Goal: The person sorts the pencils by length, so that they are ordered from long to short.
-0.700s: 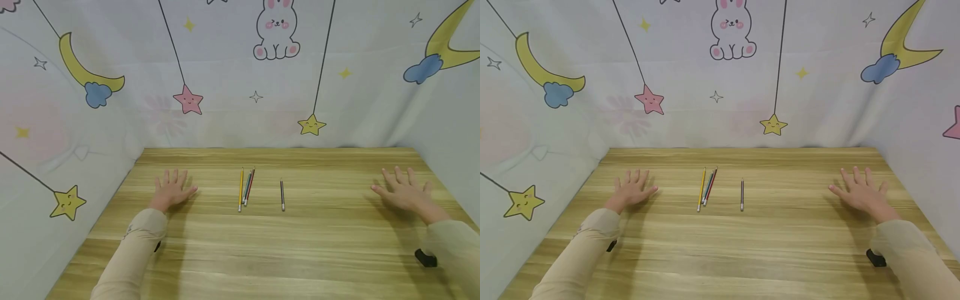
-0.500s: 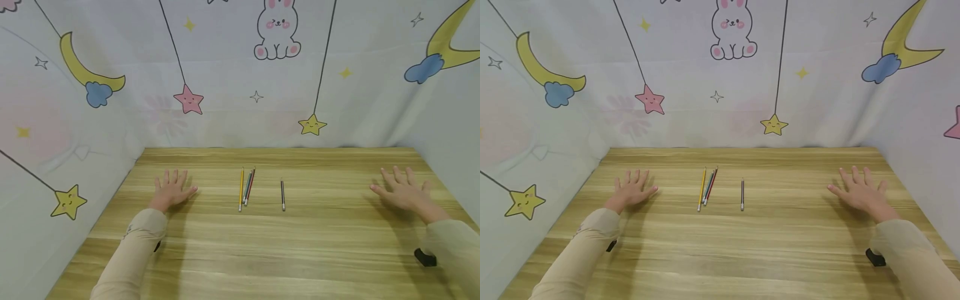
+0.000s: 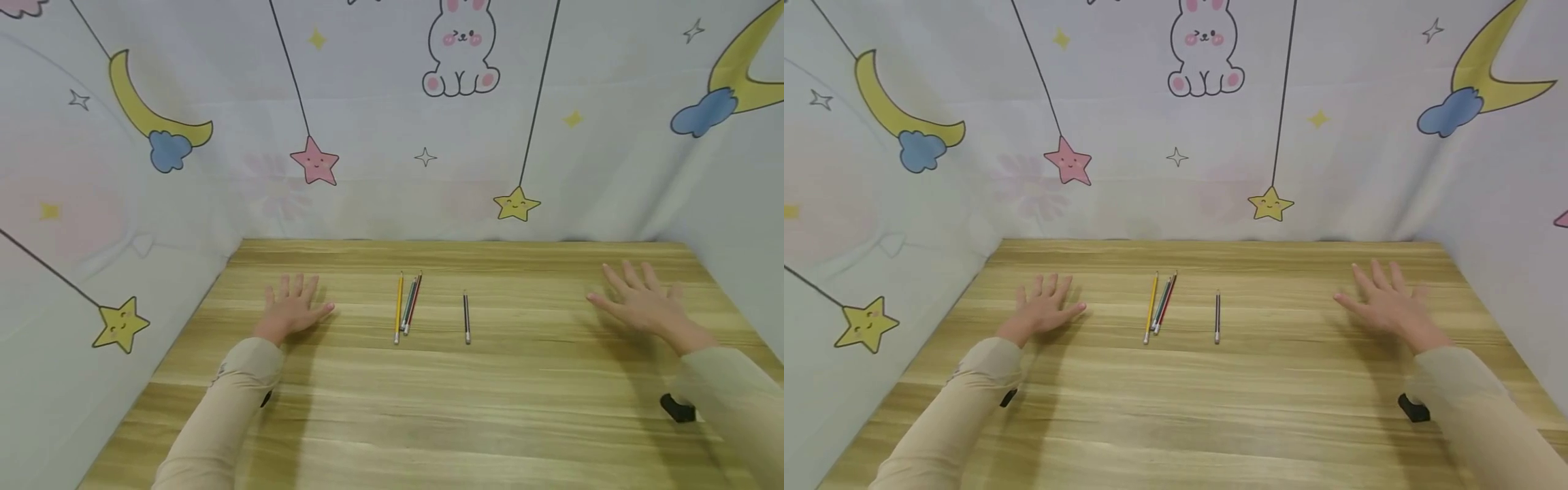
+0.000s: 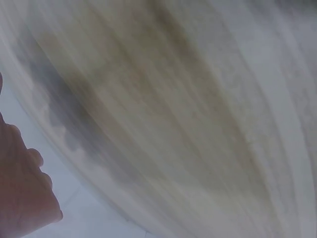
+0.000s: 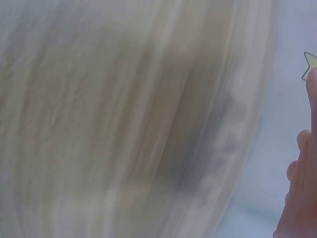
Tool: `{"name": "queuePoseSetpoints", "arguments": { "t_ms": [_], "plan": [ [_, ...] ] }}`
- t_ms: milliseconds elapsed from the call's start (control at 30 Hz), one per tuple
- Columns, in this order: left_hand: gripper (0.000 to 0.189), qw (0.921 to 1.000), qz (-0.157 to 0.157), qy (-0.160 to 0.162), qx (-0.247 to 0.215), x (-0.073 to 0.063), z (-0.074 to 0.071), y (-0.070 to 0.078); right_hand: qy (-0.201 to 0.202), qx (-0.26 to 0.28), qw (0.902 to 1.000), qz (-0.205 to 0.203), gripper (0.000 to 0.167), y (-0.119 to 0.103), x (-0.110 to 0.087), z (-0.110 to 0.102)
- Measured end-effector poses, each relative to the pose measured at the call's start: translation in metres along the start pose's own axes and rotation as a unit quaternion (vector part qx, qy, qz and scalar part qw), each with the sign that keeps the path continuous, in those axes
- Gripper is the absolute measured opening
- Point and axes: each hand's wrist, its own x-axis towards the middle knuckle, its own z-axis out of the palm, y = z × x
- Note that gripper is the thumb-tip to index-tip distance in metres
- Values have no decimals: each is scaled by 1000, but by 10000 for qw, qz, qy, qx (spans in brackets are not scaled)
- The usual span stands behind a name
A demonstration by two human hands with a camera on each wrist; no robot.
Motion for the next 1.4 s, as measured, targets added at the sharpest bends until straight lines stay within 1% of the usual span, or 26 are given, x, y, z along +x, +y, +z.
{"name": "queuePoseSetpoints", "arguments": {
  "t_ms": [233,467,733,933,1233,1400],
  "plan": [
    [77,9998,149,60,-92,0,-4,11,10,-155,9998,-109,82,-22,9,-3],
    [77,9997,236,8,-70,1,-5,21,22,-163,9996,-238,82,-41,18,-2],
    [74,9989,433,194,11,4,-4,39,178,-131,9986,-483,81,-66,28,1],
    [72,9975,610,338,-73,7,-3,51,323,-215,9970,-672,79,-84,34,3],
    [70,9951,817,550,-114,14,2,60,435,-233,9953,-828,79,-104,41,7],
    [70,9941,881,634,-60,16,4,64,484,-309,9936,-972,78,-112,44,13]
  ]
}}
